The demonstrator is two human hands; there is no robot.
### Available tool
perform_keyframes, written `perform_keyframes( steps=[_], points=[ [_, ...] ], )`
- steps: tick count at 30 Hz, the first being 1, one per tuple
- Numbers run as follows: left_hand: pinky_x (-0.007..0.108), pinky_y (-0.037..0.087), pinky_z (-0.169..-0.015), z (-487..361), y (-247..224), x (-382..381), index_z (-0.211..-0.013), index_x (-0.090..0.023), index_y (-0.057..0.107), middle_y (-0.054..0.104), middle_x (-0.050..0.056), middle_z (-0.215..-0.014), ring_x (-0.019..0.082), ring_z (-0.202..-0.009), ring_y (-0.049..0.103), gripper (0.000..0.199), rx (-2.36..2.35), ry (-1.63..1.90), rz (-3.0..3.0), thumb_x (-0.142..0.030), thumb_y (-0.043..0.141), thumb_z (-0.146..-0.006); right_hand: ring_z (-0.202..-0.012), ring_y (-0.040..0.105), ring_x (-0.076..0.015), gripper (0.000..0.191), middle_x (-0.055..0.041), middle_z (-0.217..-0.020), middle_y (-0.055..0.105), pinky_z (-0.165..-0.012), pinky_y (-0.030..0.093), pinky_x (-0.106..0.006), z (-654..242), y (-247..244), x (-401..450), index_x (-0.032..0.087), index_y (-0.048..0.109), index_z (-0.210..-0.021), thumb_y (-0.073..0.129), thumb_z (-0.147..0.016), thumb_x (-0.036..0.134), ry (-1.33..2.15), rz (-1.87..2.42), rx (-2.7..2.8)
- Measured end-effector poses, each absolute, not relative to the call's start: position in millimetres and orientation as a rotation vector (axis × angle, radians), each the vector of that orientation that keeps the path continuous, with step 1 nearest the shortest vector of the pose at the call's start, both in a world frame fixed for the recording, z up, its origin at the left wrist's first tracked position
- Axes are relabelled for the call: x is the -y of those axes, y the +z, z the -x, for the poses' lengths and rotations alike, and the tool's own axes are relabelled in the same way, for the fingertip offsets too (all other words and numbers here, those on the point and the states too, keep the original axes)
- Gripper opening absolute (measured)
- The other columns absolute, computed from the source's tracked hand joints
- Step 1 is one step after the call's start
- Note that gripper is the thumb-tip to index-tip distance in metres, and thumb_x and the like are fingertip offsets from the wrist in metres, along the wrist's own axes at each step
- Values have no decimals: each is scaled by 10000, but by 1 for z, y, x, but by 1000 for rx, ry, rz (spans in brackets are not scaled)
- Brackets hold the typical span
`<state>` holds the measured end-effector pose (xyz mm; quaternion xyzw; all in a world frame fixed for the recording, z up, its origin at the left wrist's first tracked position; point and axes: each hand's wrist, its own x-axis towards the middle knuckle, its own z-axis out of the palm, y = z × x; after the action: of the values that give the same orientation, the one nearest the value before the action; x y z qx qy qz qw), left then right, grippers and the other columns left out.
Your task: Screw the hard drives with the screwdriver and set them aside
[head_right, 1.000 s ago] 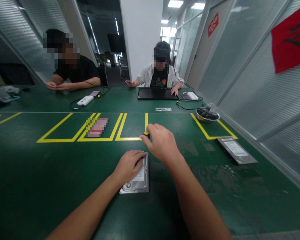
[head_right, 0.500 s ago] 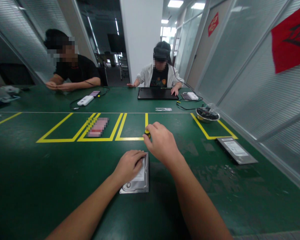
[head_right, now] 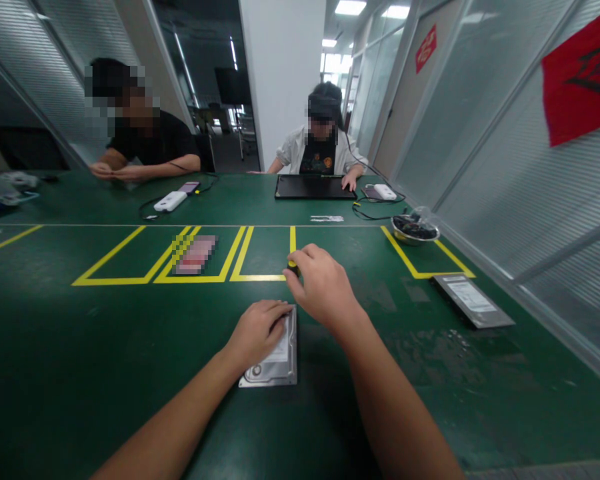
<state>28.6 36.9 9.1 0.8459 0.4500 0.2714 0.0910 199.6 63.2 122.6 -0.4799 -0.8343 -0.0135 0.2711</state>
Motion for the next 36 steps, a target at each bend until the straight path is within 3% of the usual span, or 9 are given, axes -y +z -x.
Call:
perform_keyframes(
  steps=[21,28,36],
  points=[
    [419,461,-966,-29,9,-37,-1169,-196,638,680,68,-1159,233,-1068,614,323,-1345,787,-2526,-150,517,-873,-958,579,-208,217,-96,-1011,621,-838,447,-335,-201,123,-64,177,621,-1073,499,-907,243,-28,1300,2250],
    [414,470,-961,-29,9,-37,-1152,-200,646,684,70,-1141,234,-1064,617,314,-1341,810,-2508,-149,519,-870,-1003,584,-210,308,-89,-1077,653,-903,447,-351,-201,124,-64,178,601,-1146,483,-864,132,39,1214,2261],
    [417,460,-964,-28,10,-37,-1172,-199,638,678,67,-1152,236,-1068,610,331,-1346,782,-2507,-144,518,-868,-966,570,-202,209,-83,-1032,613,-885,463,-342,-202,124,-66,196,658,-1051,522,-893,209,60,1216,2241]
  ],
)
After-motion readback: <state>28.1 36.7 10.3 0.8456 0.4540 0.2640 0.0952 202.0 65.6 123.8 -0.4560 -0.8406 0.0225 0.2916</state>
